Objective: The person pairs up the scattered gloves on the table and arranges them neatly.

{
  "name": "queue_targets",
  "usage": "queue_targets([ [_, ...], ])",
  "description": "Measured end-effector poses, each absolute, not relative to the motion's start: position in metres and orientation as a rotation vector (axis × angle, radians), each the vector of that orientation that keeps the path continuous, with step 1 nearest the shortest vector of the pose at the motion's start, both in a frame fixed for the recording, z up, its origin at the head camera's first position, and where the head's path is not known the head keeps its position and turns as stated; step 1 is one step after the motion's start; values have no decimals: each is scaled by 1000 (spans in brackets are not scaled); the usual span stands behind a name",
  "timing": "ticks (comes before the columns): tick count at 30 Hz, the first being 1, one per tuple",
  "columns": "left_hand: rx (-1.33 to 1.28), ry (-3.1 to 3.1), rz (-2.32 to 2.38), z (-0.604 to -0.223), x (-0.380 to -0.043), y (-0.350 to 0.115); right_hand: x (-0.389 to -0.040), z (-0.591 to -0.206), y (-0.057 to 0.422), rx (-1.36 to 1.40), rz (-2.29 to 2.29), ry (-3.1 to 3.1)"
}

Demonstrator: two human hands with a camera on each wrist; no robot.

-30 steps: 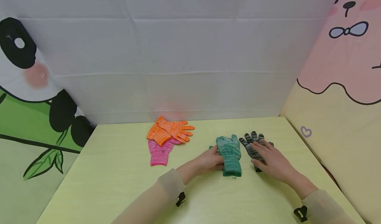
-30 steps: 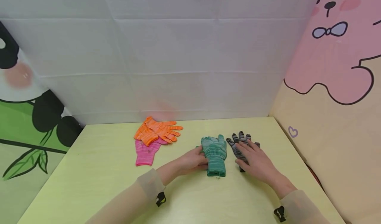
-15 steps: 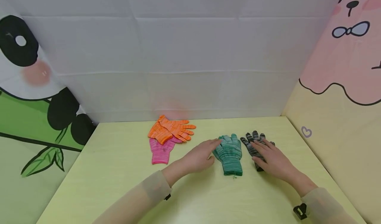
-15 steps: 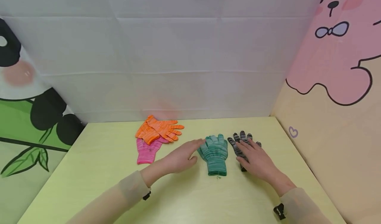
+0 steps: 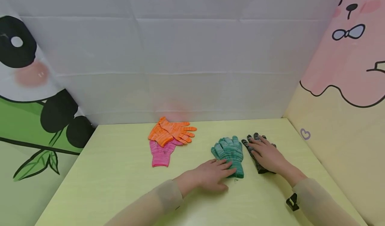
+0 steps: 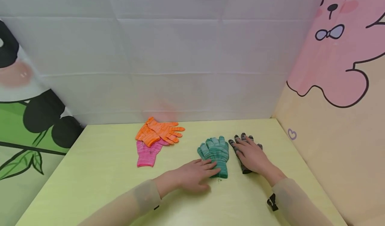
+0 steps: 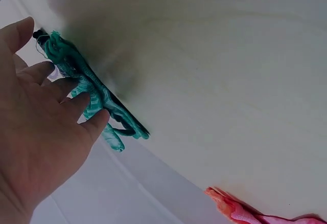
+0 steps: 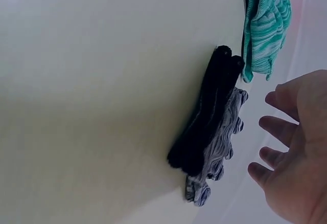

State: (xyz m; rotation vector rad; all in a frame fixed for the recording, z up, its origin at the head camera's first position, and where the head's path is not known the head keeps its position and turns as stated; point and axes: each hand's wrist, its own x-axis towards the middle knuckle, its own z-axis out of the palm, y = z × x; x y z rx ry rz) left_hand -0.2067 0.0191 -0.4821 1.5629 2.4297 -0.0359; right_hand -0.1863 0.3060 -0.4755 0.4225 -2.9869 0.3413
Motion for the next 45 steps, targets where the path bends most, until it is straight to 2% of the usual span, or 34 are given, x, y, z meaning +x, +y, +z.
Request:
queue_targets([
  [10, 1476, 2457, -18, -485, -196, 17, -230, -476, 285, 371, 267, -3027],
  [18, 1457, 2460, -48, -483, -192, 20, -254, -485, 285, 369, 574, -3065],
  [28, 1447, 2458, -39, -482, -192, 21, -259, -478, 297, 320, 1095, -3037],
  [38, 1444, 2453, -40, -482, -191, 20, -261, -477, 298, 325, 1134, -3035],
  [45, 1443, 2452, -59, -480, -190, 20, -261, -470, 293, 279, 996, -3012],
])
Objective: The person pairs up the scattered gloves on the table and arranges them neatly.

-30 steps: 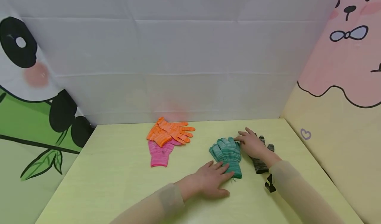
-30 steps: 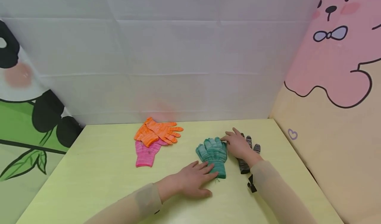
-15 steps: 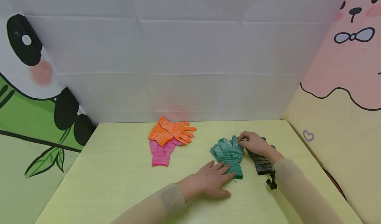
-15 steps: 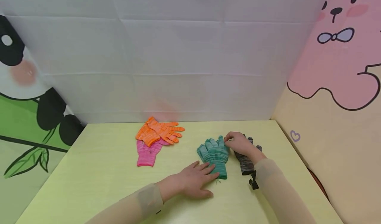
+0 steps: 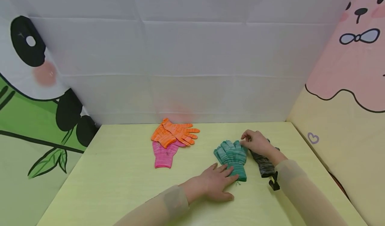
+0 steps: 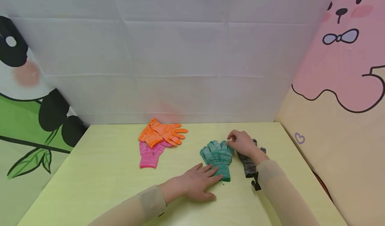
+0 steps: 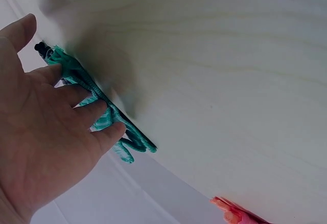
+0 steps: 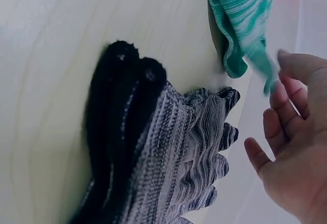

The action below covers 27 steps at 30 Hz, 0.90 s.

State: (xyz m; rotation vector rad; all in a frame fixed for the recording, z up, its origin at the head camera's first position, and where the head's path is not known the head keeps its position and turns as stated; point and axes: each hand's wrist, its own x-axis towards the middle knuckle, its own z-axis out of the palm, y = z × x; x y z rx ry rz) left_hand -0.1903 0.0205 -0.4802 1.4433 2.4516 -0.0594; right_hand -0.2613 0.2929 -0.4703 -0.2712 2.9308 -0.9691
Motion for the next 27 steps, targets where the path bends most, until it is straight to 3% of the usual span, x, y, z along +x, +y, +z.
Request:
queue_targets([
  [6, 1449, 2458, -72, -479, -189, 20, -258, -471, 292, -247, -652, 3094],
  [12, 1454, 2464, -74, -478, -188, 19, -255, -479, 291, -397, -357, 3110],
  [17, 1453, 2466, -69, -479, -188, 18, -256, -485, 288, -446, -390, 3117],
  [27, 1438, 2455, -80, -477, -188, 20, -258, -481, 286, -241, -708, 3005],
])
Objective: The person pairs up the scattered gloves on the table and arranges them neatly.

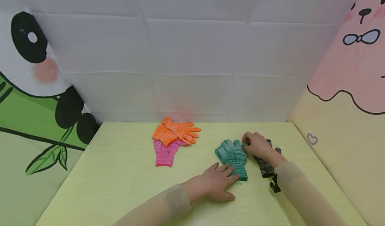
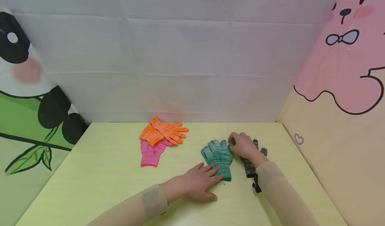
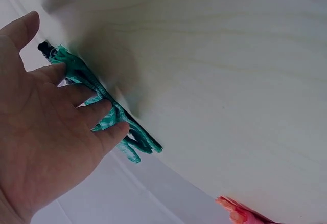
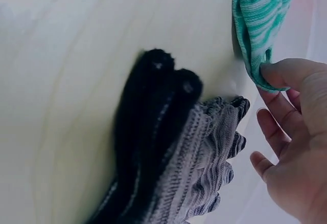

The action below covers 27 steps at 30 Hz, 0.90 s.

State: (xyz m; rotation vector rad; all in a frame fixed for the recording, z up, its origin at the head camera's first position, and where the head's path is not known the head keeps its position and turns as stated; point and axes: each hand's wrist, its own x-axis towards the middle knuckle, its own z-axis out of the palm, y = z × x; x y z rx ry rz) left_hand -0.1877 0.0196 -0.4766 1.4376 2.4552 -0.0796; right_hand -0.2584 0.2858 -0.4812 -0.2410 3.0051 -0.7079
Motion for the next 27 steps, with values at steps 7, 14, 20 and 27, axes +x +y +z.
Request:
queue_targets([
  [7, 1431, 2460, -102, -473, -186, 22, -261, -475, 288, -225, -805, 2956],
  [14, 1422, 2467, -116, -471, -185, 23, -262, -477, 282, -276, -497, 3080],
  [20, 1420, 2461, -109, -471, -185, 23, -264, -479, 281, -324, -410, 3133],
  [27, 1412, 2454, -95, -472, -184, 23, -274, -478, 282, -353, -565, 3104],
])
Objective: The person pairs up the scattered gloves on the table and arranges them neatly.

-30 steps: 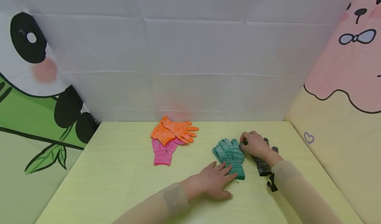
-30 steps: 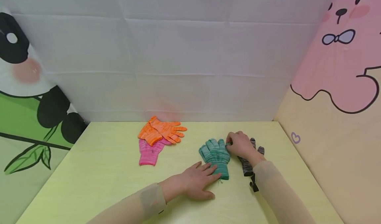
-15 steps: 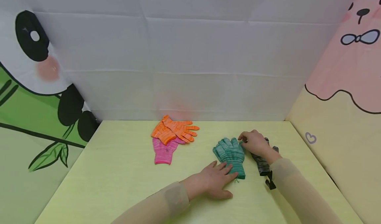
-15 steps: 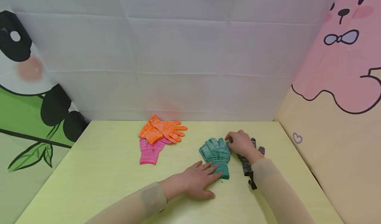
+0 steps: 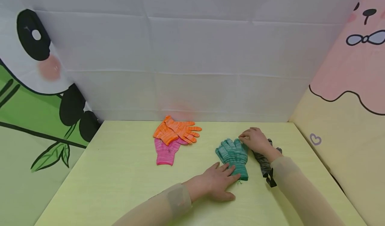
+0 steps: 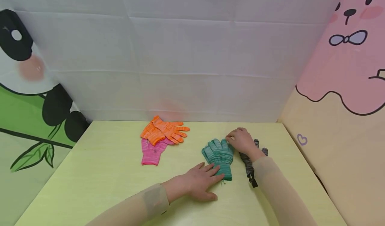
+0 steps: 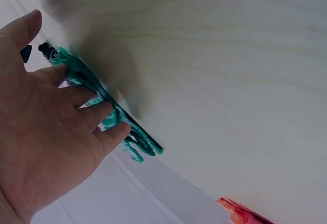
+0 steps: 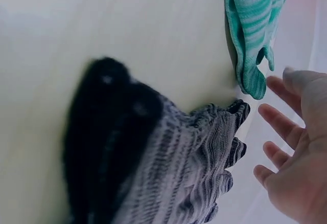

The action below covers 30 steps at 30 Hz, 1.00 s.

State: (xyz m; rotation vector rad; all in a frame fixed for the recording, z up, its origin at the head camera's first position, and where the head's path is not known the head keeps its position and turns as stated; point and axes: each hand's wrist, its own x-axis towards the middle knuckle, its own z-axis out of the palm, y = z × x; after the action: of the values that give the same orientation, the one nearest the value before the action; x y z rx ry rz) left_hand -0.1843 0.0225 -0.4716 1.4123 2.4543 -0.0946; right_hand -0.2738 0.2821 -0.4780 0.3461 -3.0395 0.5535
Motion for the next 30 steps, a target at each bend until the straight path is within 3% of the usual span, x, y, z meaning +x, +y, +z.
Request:
queue_targets([
  [14, 1391, 2443, -70, -472, -185, 23, -292, -480, 279, 406, 854, -3062],
  [19, 1398, 2446, -80, -474, -185, 22, -294, -485, 279, 557, 673, -3052],
  [30, 1420, 2460, -93, -479, -186, 21, -299, -488, 275, 550, 632, -3036],
])
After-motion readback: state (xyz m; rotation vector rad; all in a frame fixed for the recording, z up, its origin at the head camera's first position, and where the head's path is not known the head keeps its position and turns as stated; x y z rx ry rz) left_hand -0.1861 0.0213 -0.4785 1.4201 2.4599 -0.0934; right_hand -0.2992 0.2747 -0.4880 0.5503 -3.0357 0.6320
